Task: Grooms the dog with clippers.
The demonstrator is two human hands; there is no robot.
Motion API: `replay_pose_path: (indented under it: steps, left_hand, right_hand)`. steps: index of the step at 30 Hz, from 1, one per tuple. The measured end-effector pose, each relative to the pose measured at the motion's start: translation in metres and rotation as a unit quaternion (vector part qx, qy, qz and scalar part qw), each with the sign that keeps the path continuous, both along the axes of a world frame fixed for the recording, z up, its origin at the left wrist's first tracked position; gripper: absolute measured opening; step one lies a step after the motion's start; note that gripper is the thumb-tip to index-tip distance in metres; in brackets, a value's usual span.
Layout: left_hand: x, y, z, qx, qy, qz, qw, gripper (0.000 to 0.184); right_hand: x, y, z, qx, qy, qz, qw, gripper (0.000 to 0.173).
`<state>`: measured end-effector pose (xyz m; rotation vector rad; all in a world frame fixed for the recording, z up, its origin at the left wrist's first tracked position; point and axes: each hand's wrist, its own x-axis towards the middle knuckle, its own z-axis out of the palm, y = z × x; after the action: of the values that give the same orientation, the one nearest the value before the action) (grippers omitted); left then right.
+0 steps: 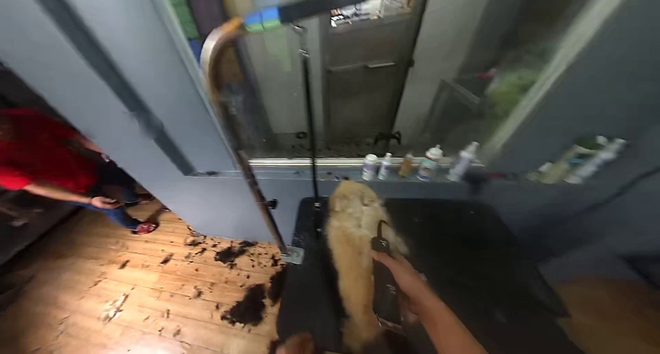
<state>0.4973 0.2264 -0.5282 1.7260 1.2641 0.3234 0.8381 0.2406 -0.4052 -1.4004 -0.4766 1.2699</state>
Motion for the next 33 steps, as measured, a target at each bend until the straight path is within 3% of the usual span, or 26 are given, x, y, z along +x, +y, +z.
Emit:
replay_pose_path:
  steps: [2, 4, 7, 12, 14, 16, 18, 22, 24, 29, 33]
  left_hand:
    - [0.038, 0.028, 0.017, 0.067, -0.013, 0.035, 0.997, 0.030]
    - [0.073, 0.057, 0.035, 0.126, -0.015, 0.070, 0.989, 0.028]
    - [0.128, 0.093, 0.064, 0.213, -0.024, 0.075, 0.974, 0.028]
    - [0.228, 0.135, 0.092, 0.329, -0.002, -0.035, 0.944, 0.039]
    - [0.263, 0.151, 0.098, 0.358, 0.042, -0.074, 0.930, 0.053]
    - [0.288, 0.160, 0.101, 0.327, 0.127, -0.127, 0.928, 0.074]
    - [0.300, 0.158, 0.093, 0.299, 0.186, -0.197, 0.915, 0.081]
    - [0.295, 0.139, 0.076, 0.314, 0.180, -0.259, 0.896, 0.067]
    - [0.290, 0.133, 0.071, 0.318, 0.177, -0.275, 0.890, 0.063]
    - [0.275, 0.123, 0.066, 0.363, 0.148, -0.294, 0.872, 0.054]
    - [0.263, 0.117, 0.055, 0.410, 0.090, -0.250, 0.873, 0.047]
  right_hand:
    - [0.029, -0.015, 0.002, 0.014, 0.155, -0.020, 0.988, 0.040]
    - [0.060, -0.030, 0.008, -0.017, 0.251, -0.026, 0.967, 0.048]
    - [0.099, -0.043, 0.007, -0.046, 0.223, -0.046, 0.973, 0.061]
    - [0.142, -0.047, 0.012, 0.096, 0.224, -0.121, 0.962, 0.042]
    - [0.152, -0.038, 0.023, 0.145, 0.232, -0.154, 0.949, 0.044]
    - [0.161, -0.027, 0.032, 0.139, 0.176, -0.137, 0.965, 0.045]
    - [0.165, -0.013, 0.041, 0.107, 0.078, -0.113, 0.985, 0.058]
    - [0.163, 0.027, 0.060, 0.184, 0.007, -0.121, 0.975, 0.077]
    - [0.161, 0.055, 0.069, 0.173, -0.053, -0.076, 0.980, 0.090]
    - [0.153, 0.128, 0.039, 0.168, -0.154, 0.059, 0.972, 0.079]
    - [0.155, 0.152, 0.005, 0.150, -0.205, 0.121, 0.960, 0.078]
